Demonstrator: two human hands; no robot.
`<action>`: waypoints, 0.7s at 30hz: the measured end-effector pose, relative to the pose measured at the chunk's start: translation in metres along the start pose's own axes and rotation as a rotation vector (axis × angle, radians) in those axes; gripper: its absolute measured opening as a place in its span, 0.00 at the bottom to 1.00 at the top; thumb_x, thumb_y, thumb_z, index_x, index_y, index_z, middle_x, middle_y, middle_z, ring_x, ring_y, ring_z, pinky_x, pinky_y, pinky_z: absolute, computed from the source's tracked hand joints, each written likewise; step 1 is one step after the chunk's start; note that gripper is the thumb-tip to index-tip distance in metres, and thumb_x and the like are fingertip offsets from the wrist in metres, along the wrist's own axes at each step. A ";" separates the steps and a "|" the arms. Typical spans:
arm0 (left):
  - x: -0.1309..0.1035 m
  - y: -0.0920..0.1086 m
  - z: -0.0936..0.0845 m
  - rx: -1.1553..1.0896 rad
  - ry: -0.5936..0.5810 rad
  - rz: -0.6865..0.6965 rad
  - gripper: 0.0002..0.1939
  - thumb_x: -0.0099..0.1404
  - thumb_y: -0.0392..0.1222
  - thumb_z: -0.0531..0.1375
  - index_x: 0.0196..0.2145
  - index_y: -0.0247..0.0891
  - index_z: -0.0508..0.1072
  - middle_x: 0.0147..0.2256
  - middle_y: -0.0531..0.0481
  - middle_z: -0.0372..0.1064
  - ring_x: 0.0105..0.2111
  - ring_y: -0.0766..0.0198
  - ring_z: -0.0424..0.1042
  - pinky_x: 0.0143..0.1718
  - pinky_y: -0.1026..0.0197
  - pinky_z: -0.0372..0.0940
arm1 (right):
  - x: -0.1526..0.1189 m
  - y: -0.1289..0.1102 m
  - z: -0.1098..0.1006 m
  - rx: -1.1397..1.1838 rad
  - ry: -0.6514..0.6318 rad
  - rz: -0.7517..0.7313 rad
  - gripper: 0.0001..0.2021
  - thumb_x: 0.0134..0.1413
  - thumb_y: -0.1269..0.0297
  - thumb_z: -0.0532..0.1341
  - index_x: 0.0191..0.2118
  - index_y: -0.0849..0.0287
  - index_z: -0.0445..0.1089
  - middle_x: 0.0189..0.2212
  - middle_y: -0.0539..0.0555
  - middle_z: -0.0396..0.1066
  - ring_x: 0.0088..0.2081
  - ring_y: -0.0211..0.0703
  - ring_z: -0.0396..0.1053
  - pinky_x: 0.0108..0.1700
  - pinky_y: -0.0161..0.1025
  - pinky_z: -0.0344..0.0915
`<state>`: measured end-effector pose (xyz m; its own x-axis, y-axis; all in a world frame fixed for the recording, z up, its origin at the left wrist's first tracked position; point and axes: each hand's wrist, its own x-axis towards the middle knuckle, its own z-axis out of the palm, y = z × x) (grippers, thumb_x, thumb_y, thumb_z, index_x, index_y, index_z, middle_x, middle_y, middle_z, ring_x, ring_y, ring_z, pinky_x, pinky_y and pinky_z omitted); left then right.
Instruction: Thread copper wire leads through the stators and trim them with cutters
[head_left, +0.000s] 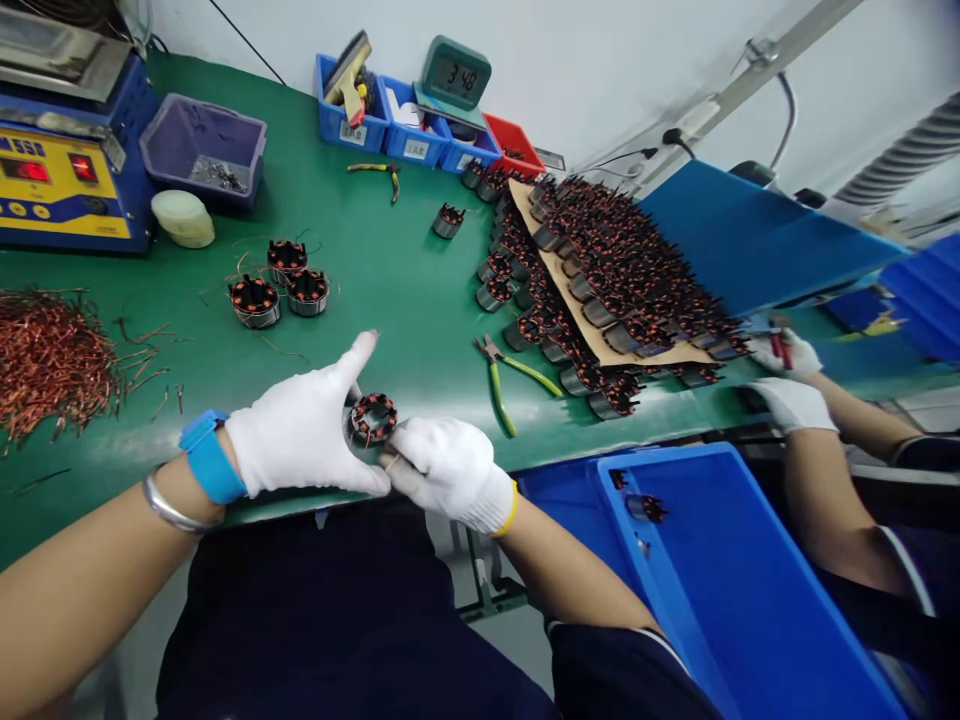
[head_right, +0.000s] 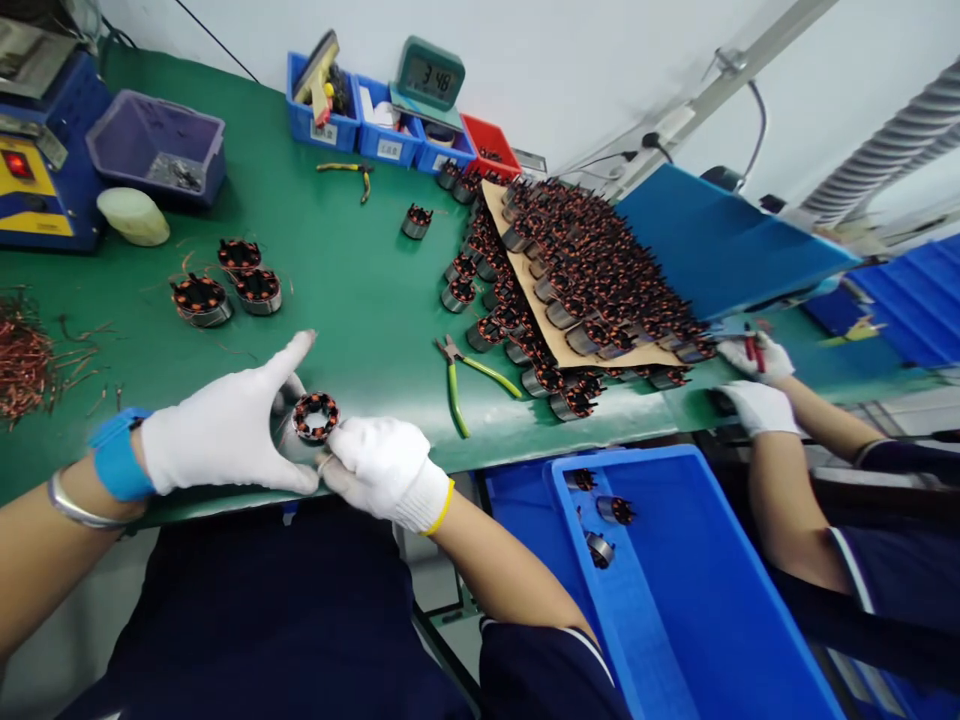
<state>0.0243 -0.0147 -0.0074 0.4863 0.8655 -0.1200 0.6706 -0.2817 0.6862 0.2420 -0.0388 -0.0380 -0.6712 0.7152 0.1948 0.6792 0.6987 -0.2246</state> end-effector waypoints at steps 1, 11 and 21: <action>-0.001 0.000 -0.001 -0.075 -0.016 0.009 0.64 0.47 0.55 0.67 0.68 0.39 0.29 0.46 0.41 0.71 0.37 0.53 0.74 0.39 0.53 0.70 | -0.003 0.001 -0.006 0.115 0.001 0.011 0.17 0.57 0.52 0.54 0.32 0.60 0.71 0.25 0.54 0.71 0.23 0.40 0.64 0.26 0.37 0.56; -0.008 0.003 -0.034 -0.474 0.430 -0.010 0.47 0.53 0.49 0.65 0.65 0.37 0.50 0.43 0.41 0.72 0.33 0.61 0.73 0.33 0.58 0.71 | 0.040 0.026 -0.056 0.663 -0.121 0.019 0.34 0.44 0.51 0.66 0.58 0.55 0.61 0.55 0.58 0.65 0.47 0.47 0.69 0.46 0.41 0.66; -0.022 0.009 -0.026 -0.238 0.659 0.083 0.44 0.45 0.58 0.69 0.58 0.40 0.65 0.20 0.57 0.62 0.18 0.69 0.59 0.19 0.64 0.57 | 0.069 0.022 -0.017 1.254 -0.161 0.594 0.23 0.44 0.67 0.58 0.50 0.62 0.66 0.21 0.43 0.63 0.19 0.30 0.57 0.22 0.30 0.61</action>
<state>0.0055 -0.0258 0.0201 0.0398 0.9369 0.3474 0.4683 -0.3246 0.8218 0.2160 0.0266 -0.0132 -0.4639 0.8256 -0.3212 0.2134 -0.2477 -0.9450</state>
